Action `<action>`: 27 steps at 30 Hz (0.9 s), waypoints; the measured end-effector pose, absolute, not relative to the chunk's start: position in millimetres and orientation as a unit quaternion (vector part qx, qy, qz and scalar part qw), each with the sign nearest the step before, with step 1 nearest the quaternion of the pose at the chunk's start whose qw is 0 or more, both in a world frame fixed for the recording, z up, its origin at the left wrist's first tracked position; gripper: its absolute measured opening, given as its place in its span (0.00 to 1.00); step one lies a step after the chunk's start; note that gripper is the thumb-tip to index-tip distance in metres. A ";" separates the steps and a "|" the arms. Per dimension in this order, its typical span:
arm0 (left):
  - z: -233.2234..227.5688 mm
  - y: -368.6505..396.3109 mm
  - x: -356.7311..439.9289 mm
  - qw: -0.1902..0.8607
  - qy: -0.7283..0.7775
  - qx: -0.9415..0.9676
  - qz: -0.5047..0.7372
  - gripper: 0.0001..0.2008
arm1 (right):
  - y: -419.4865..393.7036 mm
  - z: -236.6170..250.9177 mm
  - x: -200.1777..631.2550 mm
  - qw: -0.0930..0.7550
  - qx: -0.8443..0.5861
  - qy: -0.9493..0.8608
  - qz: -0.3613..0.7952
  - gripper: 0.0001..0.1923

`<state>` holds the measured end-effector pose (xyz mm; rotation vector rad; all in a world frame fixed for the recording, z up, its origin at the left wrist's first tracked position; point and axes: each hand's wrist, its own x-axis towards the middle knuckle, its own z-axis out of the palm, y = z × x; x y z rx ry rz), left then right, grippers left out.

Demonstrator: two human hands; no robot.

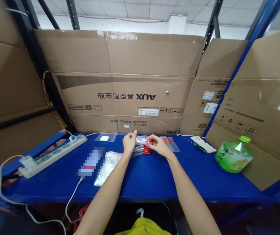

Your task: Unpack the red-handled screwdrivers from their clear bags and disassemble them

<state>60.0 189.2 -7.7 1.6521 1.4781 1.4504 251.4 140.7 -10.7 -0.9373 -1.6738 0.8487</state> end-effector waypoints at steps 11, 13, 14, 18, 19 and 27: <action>-10.9 188.2 63.7 0.152 0.595 0.624 0.483 0.18 | 139.5 -8.7 242.4 0.511 -0.382 -0.670 0.379 0.16; -8.3 187.2 61.5 0.145 0.596 0.621 0.488 0.18 | 139.3 -5.9 247.2 0.519 -0.393 -0.658 0.378 0.15; -7.0 187.1 59.7 0.143 0.596 0.616 0.495 0.18 | 139.6 -4.3 250.9 0.530 -0.402 -0.649 0.369 0.15; -1.7 188.5 49.7 0.134 0.634 0.543 0.534 0.17 | 144.3 -1.0 268.5 0.600 -0.428 -0.593 0.324 0.17; -0.5 189.0 47.4 0.134 0.649 0.514 0.545 0.17 | 145.9 -1.7 271.5 0.616 -0.434 -0.578 0.312 0.18; -4.4 194.4 48.2 0.199 0.633 0.425 0.616 0.16 | 151.5 -19.4 251.2 0.517 -0.463 -0.709 0.122 0.09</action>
